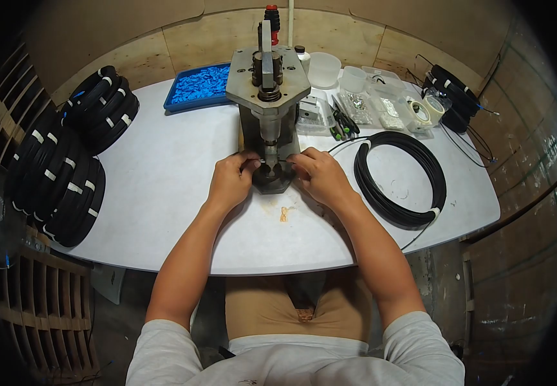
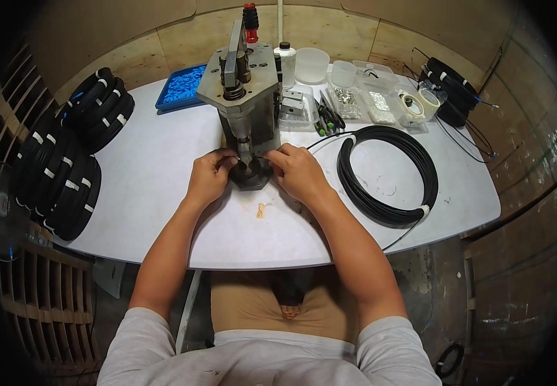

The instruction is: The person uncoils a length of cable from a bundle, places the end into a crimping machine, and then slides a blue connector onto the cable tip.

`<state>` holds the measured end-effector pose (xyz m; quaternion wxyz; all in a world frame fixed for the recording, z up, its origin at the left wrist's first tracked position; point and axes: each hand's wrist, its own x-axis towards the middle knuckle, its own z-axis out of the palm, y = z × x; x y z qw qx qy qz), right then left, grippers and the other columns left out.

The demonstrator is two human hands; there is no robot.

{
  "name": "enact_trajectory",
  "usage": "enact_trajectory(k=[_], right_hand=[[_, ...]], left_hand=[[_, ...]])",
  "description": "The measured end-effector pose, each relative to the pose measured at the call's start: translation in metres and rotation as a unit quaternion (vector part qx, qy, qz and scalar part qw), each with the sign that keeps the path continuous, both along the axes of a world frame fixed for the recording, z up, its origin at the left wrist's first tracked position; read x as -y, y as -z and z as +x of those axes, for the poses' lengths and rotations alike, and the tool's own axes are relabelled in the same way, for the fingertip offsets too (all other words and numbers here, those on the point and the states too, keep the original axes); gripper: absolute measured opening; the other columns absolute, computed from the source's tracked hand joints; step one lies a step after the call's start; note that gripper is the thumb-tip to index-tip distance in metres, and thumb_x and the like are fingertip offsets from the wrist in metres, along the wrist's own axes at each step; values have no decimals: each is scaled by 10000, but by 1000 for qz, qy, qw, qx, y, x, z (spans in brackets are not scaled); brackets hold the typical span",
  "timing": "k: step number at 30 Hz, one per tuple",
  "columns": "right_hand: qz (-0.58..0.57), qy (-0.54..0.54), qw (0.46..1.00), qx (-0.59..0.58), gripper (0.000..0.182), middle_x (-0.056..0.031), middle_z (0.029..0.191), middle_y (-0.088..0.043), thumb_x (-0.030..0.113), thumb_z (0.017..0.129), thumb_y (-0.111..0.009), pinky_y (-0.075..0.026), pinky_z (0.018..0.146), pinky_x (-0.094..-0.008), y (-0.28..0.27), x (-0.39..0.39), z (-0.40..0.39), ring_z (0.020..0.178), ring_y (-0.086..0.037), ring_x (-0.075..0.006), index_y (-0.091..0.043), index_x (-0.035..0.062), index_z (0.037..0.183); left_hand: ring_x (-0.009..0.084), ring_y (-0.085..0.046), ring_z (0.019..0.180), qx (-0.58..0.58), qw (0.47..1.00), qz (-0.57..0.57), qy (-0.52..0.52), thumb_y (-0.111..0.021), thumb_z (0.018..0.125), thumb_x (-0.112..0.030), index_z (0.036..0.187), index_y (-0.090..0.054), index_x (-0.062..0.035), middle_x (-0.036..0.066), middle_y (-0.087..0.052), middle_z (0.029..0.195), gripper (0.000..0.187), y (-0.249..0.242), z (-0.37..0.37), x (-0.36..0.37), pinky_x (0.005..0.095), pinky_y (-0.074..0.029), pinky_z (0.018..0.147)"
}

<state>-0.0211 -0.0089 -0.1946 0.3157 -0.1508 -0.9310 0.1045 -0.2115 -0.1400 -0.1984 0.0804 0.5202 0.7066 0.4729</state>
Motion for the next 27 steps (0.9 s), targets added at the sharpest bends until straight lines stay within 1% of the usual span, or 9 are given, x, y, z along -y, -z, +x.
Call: enact_trajectory(k=[18,27], right_hand=[[2,-2,1000,-1,263,-104,905,-644,36,788,-691,-527,746,-405,0,-1,0,822,-639,-324,-695,99,1043],[-1,2,1000,-1,267,-108,899,-645,24,779,-689,-529,749,-403,1,-2,-1,828,-640,-322,-693,93,1037]], left_hand=[[320,-691,779,-19,1000,8,3,-621,899,-107,1006,-726,-42,177,-717,872,164,1,-1,-1,371,-529,735],[314,-692,778,-2,1000,2,-2,-621,892,-87,1008,-728,-40,178,-718,876,165,0,0,0,364,-529,737]])
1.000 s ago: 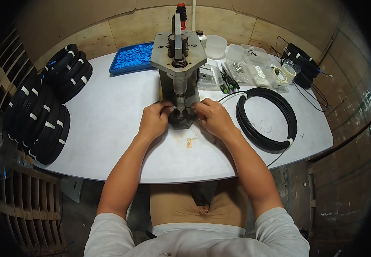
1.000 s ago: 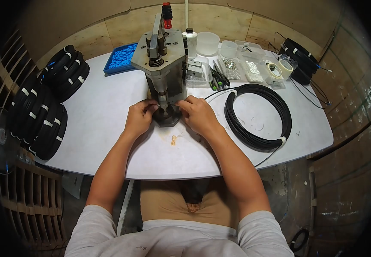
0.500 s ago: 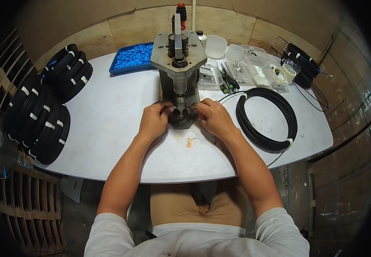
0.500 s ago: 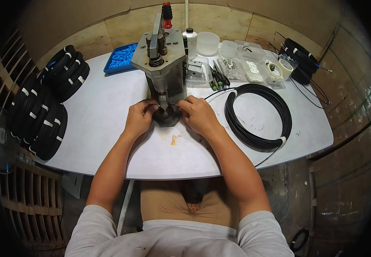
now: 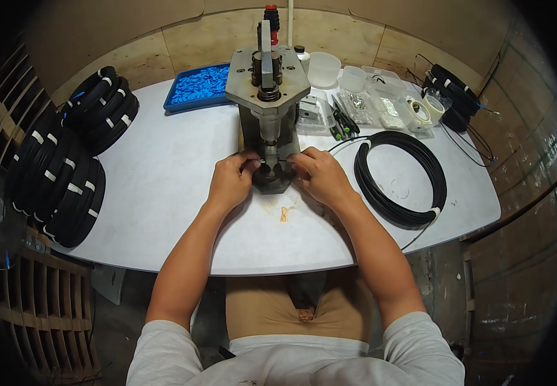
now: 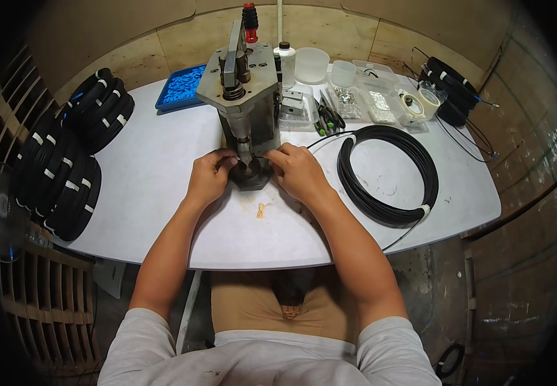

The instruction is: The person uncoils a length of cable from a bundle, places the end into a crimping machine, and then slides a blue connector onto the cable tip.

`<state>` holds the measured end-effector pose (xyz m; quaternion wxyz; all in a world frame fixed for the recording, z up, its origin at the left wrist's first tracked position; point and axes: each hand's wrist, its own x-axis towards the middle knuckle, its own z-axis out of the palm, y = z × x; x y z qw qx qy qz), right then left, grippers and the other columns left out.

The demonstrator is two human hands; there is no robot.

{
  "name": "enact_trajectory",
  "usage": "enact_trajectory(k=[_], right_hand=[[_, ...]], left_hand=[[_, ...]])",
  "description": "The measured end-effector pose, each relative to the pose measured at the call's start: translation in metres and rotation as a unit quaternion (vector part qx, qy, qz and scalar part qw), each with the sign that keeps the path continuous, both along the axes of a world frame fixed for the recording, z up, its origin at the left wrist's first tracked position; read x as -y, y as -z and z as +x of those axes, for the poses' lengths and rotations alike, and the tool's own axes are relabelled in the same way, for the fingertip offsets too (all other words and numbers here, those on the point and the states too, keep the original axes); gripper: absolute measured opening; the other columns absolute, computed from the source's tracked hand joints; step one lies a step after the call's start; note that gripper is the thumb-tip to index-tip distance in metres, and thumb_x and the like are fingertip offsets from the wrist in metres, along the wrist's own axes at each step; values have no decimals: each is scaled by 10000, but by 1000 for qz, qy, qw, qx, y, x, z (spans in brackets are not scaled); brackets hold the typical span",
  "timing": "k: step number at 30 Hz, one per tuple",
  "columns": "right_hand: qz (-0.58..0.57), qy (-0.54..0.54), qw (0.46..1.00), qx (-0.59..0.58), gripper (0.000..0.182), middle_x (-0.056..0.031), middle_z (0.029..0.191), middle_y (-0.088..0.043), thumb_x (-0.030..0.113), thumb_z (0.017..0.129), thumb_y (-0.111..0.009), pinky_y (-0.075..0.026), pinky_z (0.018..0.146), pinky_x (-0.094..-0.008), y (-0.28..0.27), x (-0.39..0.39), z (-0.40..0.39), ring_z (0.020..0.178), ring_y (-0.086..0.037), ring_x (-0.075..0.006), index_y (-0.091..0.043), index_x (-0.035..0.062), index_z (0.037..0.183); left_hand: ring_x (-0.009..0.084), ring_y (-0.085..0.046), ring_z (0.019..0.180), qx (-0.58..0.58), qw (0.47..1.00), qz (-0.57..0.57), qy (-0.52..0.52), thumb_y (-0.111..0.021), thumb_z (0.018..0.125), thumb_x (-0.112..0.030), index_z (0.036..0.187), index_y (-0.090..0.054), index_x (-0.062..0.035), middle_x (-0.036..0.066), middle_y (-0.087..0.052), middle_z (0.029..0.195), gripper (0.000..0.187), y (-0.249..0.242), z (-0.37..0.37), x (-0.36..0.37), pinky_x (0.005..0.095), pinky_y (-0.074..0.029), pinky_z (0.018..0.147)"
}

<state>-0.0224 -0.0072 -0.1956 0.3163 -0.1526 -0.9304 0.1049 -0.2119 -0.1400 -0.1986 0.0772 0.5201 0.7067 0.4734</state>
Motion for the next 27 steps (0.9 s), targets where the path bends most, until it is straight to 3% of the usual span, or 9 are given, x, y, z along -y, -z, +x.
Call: enact_trajectory(k=[14,27], right_hand=[[-6,21,1000,-2,262,-114,906,-653,54,776,-688,-532,769,-408,1,1,-2,835,-641,-325,-692,83,1037],[52,37,997,-32,166,-124,840,-626,73,802,-652,-474,765,-427,6,6,-8,791,-607,-332,-655,55,967]], left_hand=[[322,-696,799,-8,1000,1,0,-619,892,-82,1012,-726,-31,181,-720,891,169,-2,2,1,369,-531,747],[327,-697,795,-10,1000,-5,-3,-620,892,-77,1000,-728,-24,185,-718,885,161,-4,2,1,370,-532,741]])
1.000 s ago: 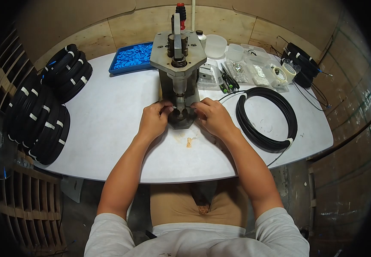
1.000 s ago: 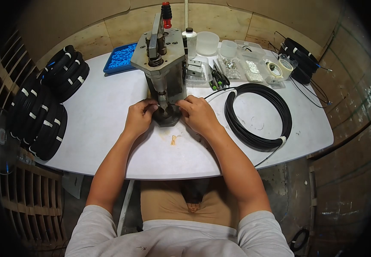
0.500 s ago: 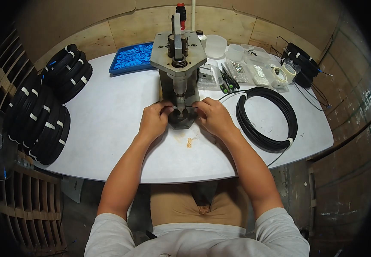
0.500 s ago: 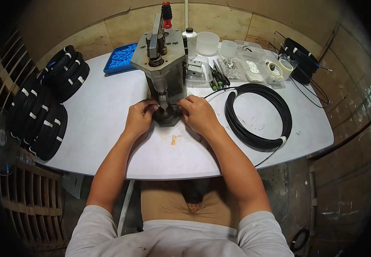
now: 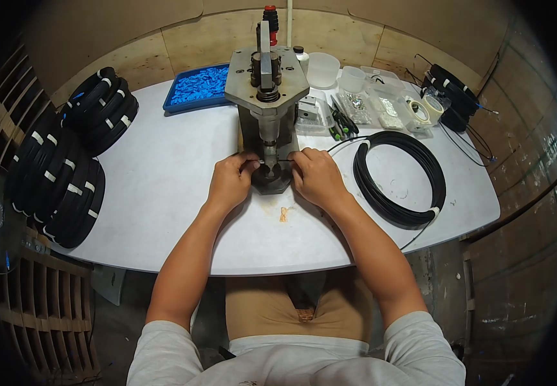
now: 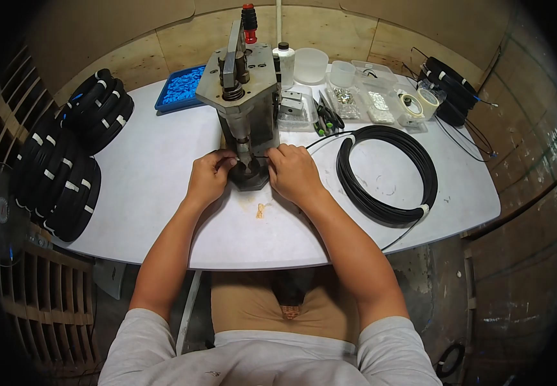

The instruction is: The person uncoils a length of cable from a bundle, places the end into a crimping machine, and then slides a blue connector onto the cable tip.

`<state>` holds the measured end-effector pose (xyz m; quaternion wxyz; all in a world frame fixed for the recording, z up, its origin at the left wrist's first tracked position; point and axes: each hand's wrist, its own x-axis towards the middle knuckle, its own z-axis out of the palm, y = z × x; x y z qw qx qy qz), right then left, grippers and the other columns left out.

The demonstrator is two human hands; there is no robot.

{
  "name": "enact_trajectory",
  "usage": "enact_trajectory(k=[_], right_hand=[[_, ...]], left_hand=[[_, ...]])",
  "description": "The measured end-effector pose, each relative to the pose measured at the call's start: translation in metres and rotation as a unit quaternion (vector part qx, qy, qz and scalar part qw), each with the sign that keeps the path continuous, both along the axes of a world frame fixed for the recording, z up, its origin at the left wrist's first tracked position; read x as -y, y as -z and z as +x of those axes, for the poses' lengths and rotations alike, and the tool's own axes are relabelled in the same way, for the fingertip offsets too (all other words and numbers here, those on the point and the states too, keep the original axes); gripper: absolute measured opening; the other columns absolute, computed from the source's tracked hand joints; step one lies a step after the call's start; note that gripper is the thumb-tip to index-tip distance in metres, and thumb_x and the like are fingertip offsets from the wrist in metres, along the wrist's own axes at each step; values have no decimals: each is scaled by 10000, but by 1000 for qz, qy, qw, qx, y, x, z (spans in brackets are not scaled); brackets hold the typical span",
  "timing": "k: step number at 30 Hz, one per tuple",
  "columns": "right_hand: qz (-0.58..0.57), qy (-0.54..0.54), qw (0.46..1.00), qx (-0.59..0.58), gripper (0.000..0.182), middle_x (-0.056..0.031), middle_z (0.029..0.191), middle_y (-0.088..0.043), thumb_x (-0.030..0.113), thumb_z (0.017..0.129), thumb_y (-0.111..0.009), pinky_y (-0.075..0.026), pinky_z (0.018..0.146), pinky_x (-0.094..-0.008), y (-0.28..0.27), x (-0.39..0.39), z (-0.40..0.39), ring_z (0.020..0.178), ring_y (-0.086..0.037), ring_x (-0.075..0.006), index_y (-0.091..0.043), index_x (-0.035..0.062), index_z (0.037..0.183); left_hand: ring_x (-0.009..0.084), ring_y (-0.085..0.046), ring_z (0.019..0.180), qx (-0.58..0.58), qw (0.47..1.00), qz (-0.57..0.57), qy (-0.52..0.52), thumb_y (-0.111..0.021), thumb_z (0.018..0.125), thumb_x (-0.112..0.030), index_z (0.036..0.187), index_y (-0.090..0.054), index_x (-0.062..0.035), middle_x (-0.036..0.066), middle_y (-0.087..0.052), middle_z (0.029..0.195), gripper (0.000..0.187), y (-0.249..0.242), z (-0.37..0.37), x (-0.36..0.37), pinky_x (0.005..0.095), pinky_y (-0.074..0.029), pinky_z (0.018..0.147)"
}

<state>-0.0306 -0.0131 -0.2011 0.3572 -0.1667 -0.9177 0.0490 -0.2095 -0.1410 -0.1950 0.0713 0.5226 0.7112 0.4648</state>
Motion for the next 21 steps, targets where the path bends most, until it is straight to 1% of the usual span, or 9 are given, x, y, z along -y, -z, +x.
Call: enact_trajectory(k=[11,21], right_hand=[[3,17,1000,14,172,-119,855,-622,90,799,-651,-464,779,-425,-1,4,-2,809,-603,-334,-651,57,968],[1,13,1000,11,178,-123,846,-631,86,799,-651,-468,774,-430,0,2,-2,803,-610,-337,-656,54,974]], left_hand=[[322,-697,793,7,1000,23,9,-618,886,-60,1010,-727,-21,184,-720,892,169,7,-3,-2,371,-533,742],[333,-695,794,6,1000,13,5,-621,884,-68,1002,-728,-23,188,-718,889,166,5,-2,-1,379,-533,739]])
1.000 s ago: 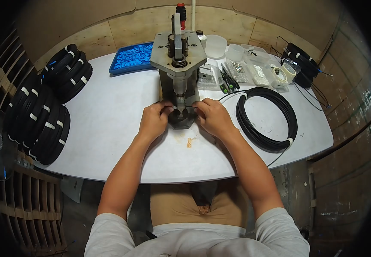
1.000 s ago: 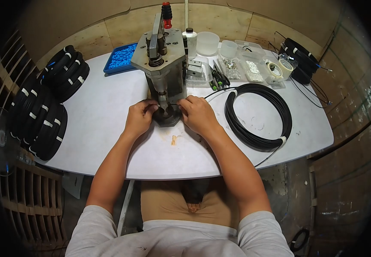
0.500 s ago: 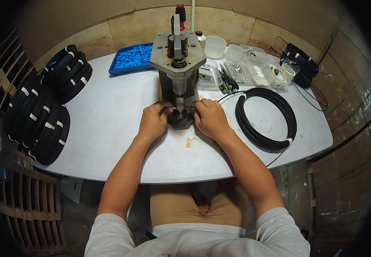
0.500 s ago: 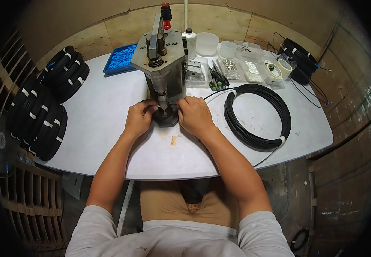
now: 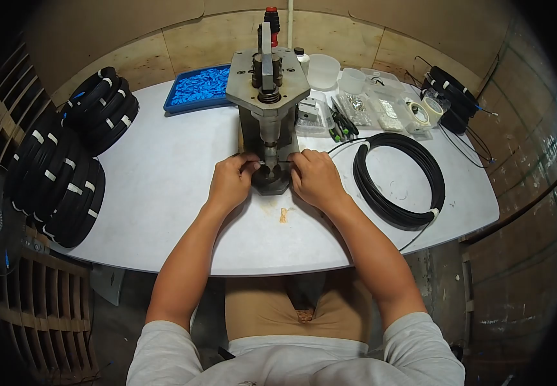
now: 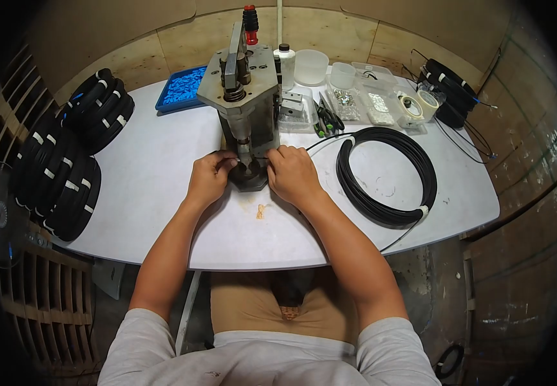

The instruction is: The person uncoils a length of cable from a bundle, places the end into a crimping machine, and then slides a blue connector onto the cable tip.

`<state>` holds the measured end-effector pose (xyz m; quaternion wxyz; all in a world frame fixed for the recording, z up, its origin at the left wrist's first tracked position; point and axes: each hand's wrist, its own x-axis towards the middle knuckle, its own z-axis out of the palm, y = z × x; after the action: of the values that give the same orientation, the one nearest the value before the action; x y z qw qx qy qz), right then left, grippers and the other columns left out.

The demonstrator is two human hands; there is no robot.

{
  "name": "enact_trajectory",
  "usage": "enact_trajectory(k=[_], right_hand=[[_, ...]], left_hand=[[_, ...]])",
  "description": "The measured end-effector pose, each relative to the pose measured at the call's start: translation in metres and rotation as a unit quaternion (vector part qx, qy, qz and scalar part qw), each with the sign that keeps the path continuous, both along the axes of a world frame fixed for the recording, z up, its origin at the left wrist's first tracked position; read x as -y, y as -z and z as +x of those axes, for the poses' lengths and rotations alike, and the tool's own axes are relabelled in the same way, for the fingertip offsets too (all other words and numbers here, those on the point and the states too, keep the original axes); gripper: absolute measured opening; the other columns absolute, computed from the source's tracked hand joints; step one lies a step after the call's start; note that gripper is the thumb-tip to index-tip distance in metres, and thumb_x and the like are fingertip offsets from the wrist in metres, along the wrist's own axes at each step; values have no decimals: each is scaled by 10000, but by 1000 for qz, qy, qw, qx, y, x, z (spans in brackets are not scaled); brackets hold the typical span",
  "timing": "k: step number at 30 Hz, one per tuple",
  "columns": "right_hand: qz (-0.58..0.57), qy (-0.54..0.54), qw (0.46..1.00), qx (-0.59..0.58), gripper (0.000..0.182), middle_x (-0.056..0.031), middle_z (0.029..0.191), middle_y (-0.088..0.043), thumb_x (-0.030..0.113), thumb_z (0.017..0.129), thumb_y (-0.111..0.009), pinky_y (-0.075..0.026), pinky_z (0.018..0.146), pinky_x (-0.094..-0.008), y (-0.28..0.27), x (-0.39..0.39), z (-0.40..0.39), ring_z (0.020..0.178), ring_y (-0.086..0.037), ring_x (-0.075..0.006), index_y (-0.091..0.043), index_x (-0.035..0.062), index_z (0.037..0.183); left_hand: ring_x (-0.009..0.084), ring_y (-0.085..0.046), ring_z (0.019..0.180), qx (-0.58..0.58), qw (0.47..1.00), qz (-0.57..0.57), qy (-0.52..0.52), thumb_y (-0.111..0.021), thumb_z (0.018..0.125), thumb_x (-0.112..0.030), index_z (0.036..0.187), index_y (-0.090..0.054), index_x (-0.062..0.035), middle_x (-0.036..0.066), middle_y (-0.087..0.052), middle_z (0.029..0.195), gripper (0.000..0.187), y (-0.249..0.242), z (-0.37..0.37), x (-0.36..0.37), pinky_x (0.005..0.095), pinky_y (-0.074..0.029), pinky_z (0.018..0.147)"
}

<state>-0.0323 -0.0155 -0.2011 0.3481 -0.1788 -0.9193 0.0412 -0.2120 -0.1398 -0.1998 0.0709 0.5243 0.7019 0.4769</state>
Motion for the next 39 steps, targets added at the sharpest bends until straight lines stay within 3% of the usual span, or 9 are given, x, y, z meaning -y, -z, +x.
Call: enact_trajectory(k=[39], right_hand=[[-4,-5,1000,-3,174,-138,841,-631,88,804,-647,-474,771,-435,0,0,1,795,-609,-346,-663,44,972]], left_hand=[[319,-692,759,-2,1000,-1,-7,-627,896,-93,1006,-726,-31,185,-715,867,161,-1,1,0,373,-528,712]])
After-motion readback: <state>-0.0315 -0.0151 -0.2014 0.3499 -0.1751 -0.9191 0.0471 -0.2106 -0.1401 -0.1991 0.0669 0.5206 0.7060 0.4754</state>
